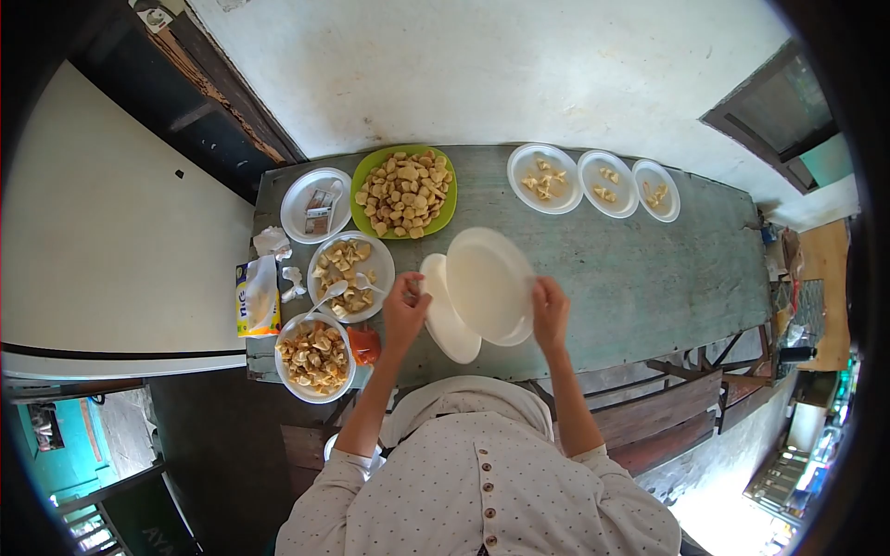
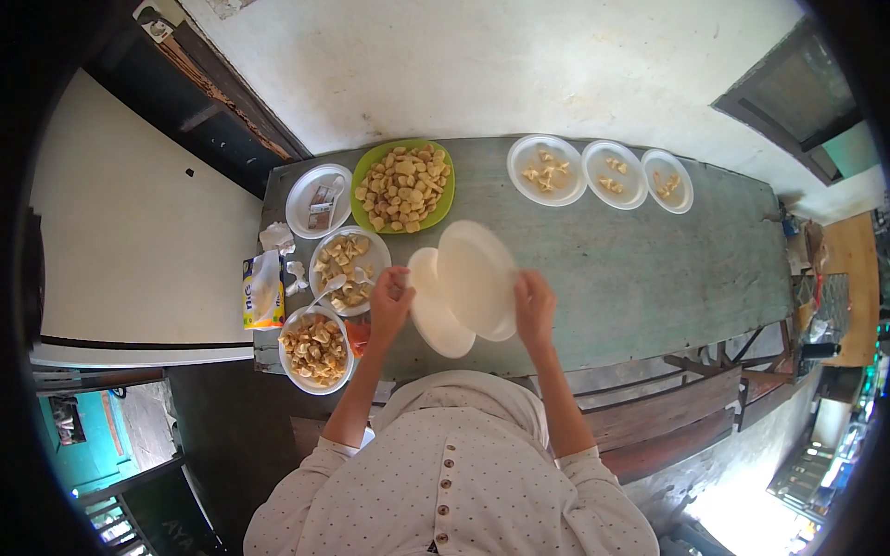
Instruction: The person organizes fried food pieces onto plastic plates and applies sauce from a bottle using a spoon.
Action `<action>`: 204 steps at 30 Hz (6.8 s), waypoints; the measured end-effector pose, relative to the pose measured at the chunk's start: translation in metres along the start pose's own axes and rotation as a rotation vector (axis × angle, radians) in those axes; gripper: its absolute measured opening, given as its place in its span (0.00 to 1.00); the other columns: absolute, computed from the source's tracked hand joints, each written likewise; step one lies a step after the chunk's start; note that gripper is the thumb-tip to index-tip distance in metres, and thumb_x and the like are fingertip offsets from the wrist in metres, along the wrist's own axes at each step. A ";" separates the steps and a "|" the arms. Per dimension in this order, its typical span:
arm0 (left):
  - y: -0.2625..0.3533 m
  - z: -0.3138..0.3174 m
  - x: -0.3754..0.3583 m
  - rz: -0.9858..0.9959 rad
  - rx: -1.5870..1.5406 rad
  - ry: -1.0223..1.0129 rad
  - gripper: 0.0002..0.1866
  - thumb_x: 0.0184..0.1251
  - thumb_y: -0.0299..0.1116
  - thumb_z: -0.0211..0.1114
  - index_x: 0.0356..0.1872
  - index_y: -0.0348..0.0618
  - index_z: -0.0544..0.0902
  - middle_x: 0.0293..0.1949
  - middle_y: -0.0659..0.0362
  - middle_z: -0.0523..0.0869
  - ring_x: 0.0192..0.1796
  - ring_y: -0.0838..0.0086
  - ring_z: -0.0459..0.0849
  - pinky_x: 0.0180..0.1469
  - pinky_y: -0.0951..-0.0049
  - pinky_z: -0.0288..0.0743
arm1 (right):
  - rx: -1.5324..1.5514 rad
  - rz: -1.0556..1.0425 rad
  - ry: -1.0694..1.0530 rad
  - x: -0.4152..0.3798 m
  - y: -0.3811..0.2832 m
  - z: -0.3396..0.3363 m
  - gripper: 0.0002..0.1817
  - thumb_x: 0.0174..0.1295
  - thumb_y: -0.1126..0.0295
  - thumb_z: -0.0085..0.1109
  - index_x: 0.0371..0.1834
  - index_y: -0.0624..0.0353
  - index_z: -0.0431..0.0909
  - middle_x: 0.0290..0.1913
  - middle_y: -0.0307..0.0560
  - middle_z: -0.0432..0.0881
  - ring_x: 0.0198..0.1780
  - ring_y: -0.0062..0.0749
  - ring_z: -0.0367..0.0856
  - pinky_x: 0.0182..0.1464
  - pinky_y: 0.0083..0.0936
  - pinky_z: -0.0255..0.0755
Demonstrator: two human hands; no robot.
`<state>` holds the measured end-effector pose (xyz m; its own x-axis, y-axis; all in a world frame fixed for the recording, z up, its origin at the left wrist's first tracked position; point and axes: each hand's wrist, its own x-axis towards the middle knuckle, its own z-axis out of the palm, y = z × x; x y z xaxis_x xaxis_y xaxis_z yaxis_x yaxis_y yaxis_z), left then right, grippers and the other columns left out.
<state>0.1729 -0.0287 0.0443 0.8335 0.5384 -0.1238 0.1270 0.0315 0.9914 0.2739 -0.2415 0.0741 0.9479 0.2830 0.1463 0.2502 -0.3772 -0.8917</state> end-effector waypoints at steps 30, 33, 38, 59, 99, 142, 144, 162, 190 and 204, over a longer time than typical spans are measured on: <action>-0.077 0.001 0.028 -0.185 0.095 0.297 0.26 0.47 0.26 0.60 0.51 0.32 0.67 0.39 0.53 0.77 0.37 0.69 0.77 0.40 0.74 0.71 | 0.320 0.254 0.450 -0.003 0.027 -0.096 0.18 0.64 0.61 0.40 0.38 0.66 0.74 0.33 0.40 0.75 0.35 0.22 0.70 0.39 0.20 0.64; -0.056 -0.002 0.024 -0.184 -0.072 0.289 0.25 0.48 0.25 0.56 0.52 0.32 0.68 0.41 0.53 0.77 0.41 0.71 0.76 0.43 0.75 0.69 | 0.336 0.271 0.471 -0.004 0.029 -0.102 0.18 0.63 0.60 0.41 0.38 0.66 0.74 0.32 0.40 0.75 0.36 0.23 0.70 0.39 0.20 0.64; -0.033 -0.018 0.029 -0.104 -0.393 0.347 0.23 0.48 0.23 0.52 0.50 0.34 0.69 0.41 0.55 0.75 0.42 0.74 0.75 0.43 0.78 0.69 | 0.322 0.279 0.522 -0.010 0.033 -0.116 0.18 0.63 0.60 0.41 0.38 0.66 0.74 0.34 0.41 0.75 0.36 0.23 0.70 0.40 0.20 0.64; -0.028 0.062 0.054 -0.228 -0.684 0.210 0.27 0.45 0.21 0.49 0.53 0.37 0.64 0.44 0.56 0.74 0.47 0.69 0.75 0.49 0.72 0.73 | 0.301 0.490 0.722 -0.033 0.116 -0.209 0.21 0.63 0.59 0.41 0.45 0.68 0.72 0.40 0.45 0.76 0.42 0.29 0.72 0.46 0.25 0.65; -0.065 -0.027 -0.101 -0.449 -0.542 0.011 0.15 0.66 0.42 0.54 0.41 0.41 0.77 0.33 0.67 0.79 0.36 0.86 0.76 0.38 0.85 0.68 | 0.757 0.647 -0.269 -0.064 0.011 -0.026 0.17 0.59 0.63 0.43 0.40 0.66 0.74 0.38 0.42 0.76 0.41 0.24 0.73 0.44 0.21 0.65; -0.007 -0.006 -0.231 0.053 -0.736 1.193 0.12 0.69 0.36 0.50 0.41 0.38 0.77 0.39 0.64 0.79 0.43 0.84 0.75 0.47 0.81 0.69 | -0.495 -0.403 -0.457 0.098 0.128 0.098 0.07 0.46 0.76 0.55 0.29 0.55 0.80 0.34 0.49 0.78 0.38 0.47 0.76 0.39 0.36 0.69; -0.002 -0.023 -0.232 0.063 -0.728 1.208 0.12 0.69 0.36 0.50 0.41 0.38 0.77 0.39 0.64 0.79 0.43 0.83 0.75 0.48 0.81 0.68 | -0.520 -0.371 -0.422 0.105 0.128 0.098 0.08 0.46 0.76 0.56 0.30 0.55 0.81 0.34 0.49 0.78 0.38 0.47 0.75 0.39 0.35 0.69; -0.041 -0.248 -0.251 0.102 -0.715 1.453 0.11 0.69 0.36 0.50 0.38 0.38 0.76 0.38 0.60 0.79 0.43 0.79 0.78 0.47 0.78 0.72 | -0.230 -0.785 -0.745 0.088 -0.091 0.545 0.17 0.48 0.76 0.58 0.44 0.55 0.77 0.42 0.56 0.77 0.43 0.49 0.76 0.46 0.37 0.69; -0.011 -0.163 -0.230 0.101 -0.635 1.258 0.18 0.67 0.40 0.52 0.50 0.37 0.70 0.52 0.53 0.73 0.55 0.69 0.72 0.57 0.68 0.66 | -0.554 -0.577 -0.423 0.149 0.034 0.084 0.16 0.45 0.82 0.51 0.39 0.60 0.77 0.41 0.50 0.77 0.43 0.44 0.76 0.45 0.32 0.71; -0.008 -0.028 -0.259 0.105 -0.615 1.244 0.16 0.66 0.39 0.54 0.48 0.37 0.73 0.49 0.55 0.75 0.54 0.70 0.73 0.56 0.68 0.67 | -0.532 -0.716 -0.482 0.103 0.139 0.091 0.10 0.47 0.77 0.56 0.35 0.58 0.78 0.40 0.44 0.74 0.46 0.40 0.73 0.41 0.34 0.73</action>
<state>-0.0585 -0.1451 0.0699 -0.2375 0.9382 -0.2517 -0.4308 0.1306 0.8930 0.3887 -0.1841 -0.0738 0.3892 0.8781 0.2783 0.8953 -0.2896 -0.3383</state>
